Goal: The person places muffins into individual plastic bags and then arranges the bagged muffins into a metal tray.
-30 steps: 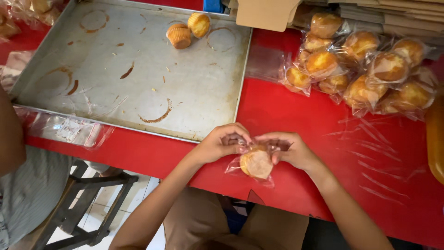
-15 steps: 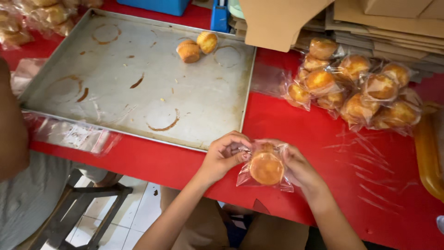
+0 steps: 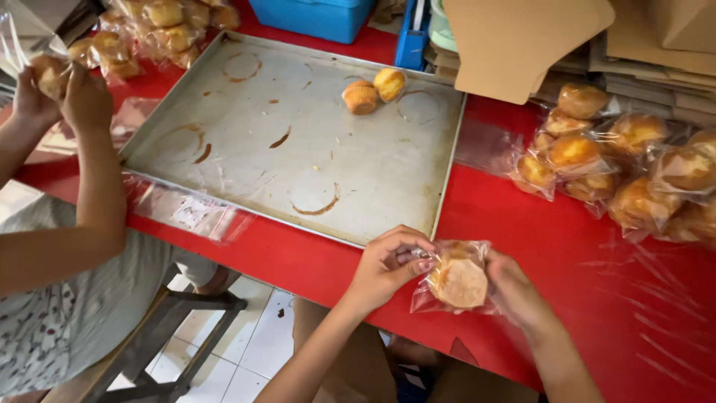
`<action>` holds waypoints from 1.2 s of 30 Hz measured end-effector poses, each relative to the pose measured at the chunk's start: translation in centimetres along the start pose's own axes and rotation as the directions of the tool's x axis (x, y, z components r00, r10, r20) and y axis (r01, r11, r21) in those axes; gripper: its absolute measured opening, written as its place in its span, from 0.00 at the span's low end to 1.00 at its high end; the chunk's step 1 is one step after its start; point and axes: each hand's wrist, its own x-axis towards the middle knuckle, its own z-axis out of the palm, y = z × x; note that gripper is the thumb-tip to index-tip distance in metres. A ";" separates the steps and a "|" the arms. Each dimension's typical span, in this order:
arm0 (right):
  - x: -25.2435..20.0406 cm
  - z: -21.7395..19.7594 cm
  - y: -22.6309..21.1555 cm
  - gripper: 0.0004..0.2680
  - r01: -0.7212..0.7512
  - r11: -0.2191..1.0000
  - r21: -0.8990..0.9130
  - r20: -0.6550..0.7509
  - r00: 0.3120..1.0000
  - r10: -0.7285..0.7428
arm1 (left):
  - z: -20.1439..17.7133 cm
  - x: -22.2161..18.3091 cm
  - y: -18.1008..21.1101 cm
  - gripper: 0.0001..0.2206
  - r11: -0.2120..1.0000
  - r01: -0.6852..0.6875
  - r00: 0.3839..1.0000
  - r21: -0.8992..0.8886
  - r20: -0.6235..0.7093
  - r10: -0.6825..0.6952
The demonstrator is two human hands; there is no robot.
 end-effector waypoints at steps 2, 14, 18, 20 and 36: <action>0.1 -1.5 1.5 0.27 -0.033 0.999 -0.032 -0.141 0.990 0.029 | 0.2 0.0 0.0 0.11 1.000 -0.002 1.000 -0.007 0.012 0.002; -5.2 -10.5 5.7 0.30 0.023 0.999 0.029 -0.258 0.966 -0.015 | 4.9 2.4 0.9 0.08 0.892 -0.276 0.947 0.358 0.259 0.189; -4.6 -7.4 -3.8 0.22 -0.048 0.970 -0.237 -0.402 0.914 -0.053 | 4.9 2.4 -0.1 0.09 0.792 -0.342 0.938 0.507 0.230 0.258; -3.7 -6.2 -8.2 0.24 -0.164 0.891 -0.424 -0.564 0.817 -0.118 | 4.6 1.9 -1.4 0.08 0.763 -0.351 0.936 0.542 0.230 0.267; -0.9 -12.9 -4.5 0.22 -0.175 -0.067 -0.982 -0.060 0.633 -0.772 | 4.4 1.4 -2.8 0.10 0.569 -0.515 0.852 0.641 0.453 0.262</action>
